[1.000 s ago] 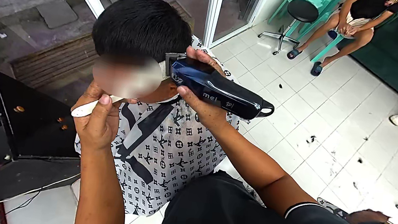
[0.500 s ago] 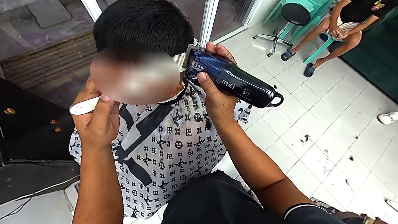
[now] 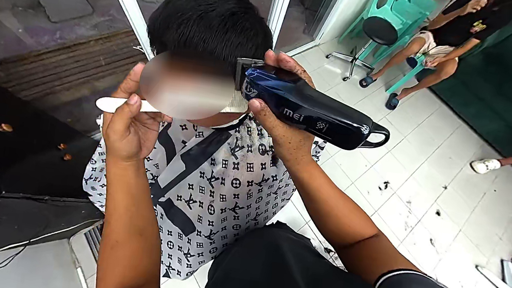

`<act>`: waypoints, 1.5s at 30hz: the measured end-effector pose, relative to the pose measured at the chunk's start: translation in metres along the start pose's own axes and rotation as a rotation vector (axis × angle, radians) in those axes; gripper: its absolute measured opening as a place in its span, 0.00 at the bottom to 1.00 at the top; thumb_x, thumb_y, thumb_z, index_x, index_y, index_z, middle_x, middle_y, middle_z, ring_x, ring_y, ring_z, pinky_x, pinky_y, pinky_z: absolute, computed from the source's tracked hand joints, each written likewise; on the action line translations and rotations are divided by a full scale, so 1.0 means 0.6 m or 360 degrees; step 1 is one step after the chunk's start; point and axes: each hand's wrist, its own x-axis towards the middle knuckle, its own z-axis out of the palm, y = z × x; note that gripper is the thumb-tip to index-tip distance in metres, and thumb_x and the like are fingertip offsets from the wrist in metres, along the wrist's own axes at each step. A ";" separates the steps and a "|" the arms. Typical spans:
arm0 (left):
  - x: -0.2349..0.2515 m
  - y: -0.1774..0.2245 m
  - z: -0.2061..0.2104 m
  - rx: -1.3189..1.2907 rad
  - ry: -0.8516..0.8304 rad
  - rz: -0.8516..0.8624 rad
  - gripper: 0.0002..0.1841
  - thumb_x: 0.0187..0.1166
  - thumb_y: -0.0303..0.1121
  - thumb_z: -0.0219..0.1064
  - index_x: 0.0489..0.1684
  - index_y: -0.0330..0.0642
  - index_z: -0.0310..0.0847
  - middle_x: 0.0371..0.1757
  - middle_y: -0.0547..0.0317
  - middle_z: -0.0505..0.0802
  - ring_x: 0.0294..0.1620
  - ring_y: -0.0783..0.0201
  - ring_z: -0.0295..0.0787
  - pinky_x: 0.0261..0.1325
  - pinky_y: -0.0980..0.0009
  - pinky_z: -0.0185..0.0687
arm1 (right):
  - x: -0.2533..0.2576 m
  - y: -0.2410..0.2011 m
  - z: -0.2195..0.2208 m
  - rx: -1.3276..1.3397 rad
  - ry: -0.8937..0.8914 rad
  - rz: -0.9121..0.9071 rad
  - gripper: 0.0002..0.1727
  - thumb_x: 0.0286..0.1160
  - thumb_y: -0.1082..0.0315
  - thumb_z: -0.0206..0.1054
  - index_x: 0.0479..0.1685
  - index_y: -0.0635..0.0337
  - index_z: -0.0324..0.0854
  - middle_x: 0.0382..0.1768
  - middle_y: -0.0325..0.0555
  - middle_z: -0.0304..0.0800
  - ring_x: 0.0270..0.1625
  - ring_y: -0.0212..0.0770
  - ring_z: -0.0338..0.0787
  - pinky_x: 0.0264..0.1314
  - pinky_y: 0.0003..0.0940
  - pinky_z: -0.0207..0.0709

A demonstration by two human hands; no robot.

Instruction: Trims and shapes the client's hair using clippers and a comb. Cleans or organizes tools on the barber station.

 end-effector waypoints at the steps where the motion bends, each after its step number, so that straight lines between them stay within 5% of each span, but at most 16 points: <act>1: 0.007 0.003 0.005 0.0013 -0.0008 0.0040 0.23 0.88 0.43 0.60 0.82 0.55 0.73 0.61 0.61 0.95 0.52 0.67 0.95 0.54 0.71 0.90 | 0.001 -0.001 0.001 -0.0012 0.0015 -0.0002 0.38 0.64 0.75 0.78 0.74 0.83 0.65 0.72 0.60 0.82 0.77 0.43 0.81 0.83 0.39 0.73; 8: 0.020 0.010 0.016 -0.0045 -0.0079 0.0180 0.24 0.89 0.41 0.58 0.83 0.56 0.72 0.64 0.60 0.94 0.54 0.66 0.94 0.56 0.71 0.89 | -0.001 -0.010 0.008 -0.0068 0.0080 -0.0019 0.39 0.64 0.75 0.79 0.75 0.83 0.64 0.73 0.61 0.82 0.78 0.43 0.80 0.85 0.38 0.71; 15: 0.003 0.010 0.012 -0.0055 -0.0078 0.0149 0.23 0.87 0.42 0.60 0.82 0.57 0.74 0.64 0.61 0.94 0.56 0.66 0.94 0.59 0.71 0.89 | -0.010 -0.014 0.040 -0.0117 -0.0218 -0.0009 0.41 0.64 0.73 0.80 0.77 0.83 0.65 0.74 0.67 0.78 0.75 0.45 0.83 0.81 0.39 0.76; 21: -0.023 0.015 -0.009 0.0107 -0.0078 0.0017 0.20 0.88 0.42 0.59 0.76 0.52 0.80 0.61 0.62 0.95 0.50 0.69 0.95 0.48 0.75 0.91 | -0.016 0.004 -0.012 -0.0084 0.0038 -0.0107 0.38 0.66 0.75 0.78 0.76 0.81 0.64 0.74 0.63 0.80 0.79 0.47 0.80 0.85 0.43 0.72; 29: 0.017 0.018 0.026 0.0032 -0.0062 0.0186 0.23 0.88 0.40 0.59 0.81 0.53 0.73 0.63 0.62 0.95 0.54 0.66 0.95 0.56 0.71 0.90 | -0.013 0.002 -0.007 -0.0091 0.0149 -0.0028 0.38 0.65 0.74 0.78 0.75 0.81 0.65 0.72 0.60 0.82 0.78 0.44 0.81 0.84 0.40 0.73; 36: -0.007 0.020 0.019 0.0086 -0.0064 0.0174 0.22 0.88 0.42 0.61 0.79 0.55 0.77 0.63 0.62 0.94 0.54 0.67 0.94 0.55 0.72 0.89 | -0.016 0.002 0.017 -0.0063 -0.0145 -0.0065 0.40 0.67 0.74 0.78 0.78 0.83 0.64 0.75 0.66 0.77 0.77 0.46 0.81 0.84 0.41 0.74; 40: -0.036 0.027 0.022 0.0319 -0.0010 0.0021 0.21 0.89 0.42 0.57 0.77 0.51 0.78 0.63 0.63 0.94 0.49 0.68 0.95 0.49 0.75 0.91 | -0.020 0.014 -0.017 -0.0003 0.0070 -0.0096 0.38 0.66 0.73 0.78 0.76 0.79 0.66 0.75 0.61 0.80 0.79 0.47 0.80 0.84 0.43 0.73; 45: -0.003 0.022 0.052 0.0297 -0.0097 0.0206 0.22 0.89 0.44 0.59 0.80 0.52 0.75 0.65 0.64 0.93 0.53 0.68 0.94 0.52 0.73 0.90 | -0.016 0.022 -0.027 -0.0006 0.0194 -0.0020 0.38 0.66 0.74 0.78 0.76 0.80 0.65 0.73 0.61 0.82 0.79 0.46 0.80 0.84 0.41 0.73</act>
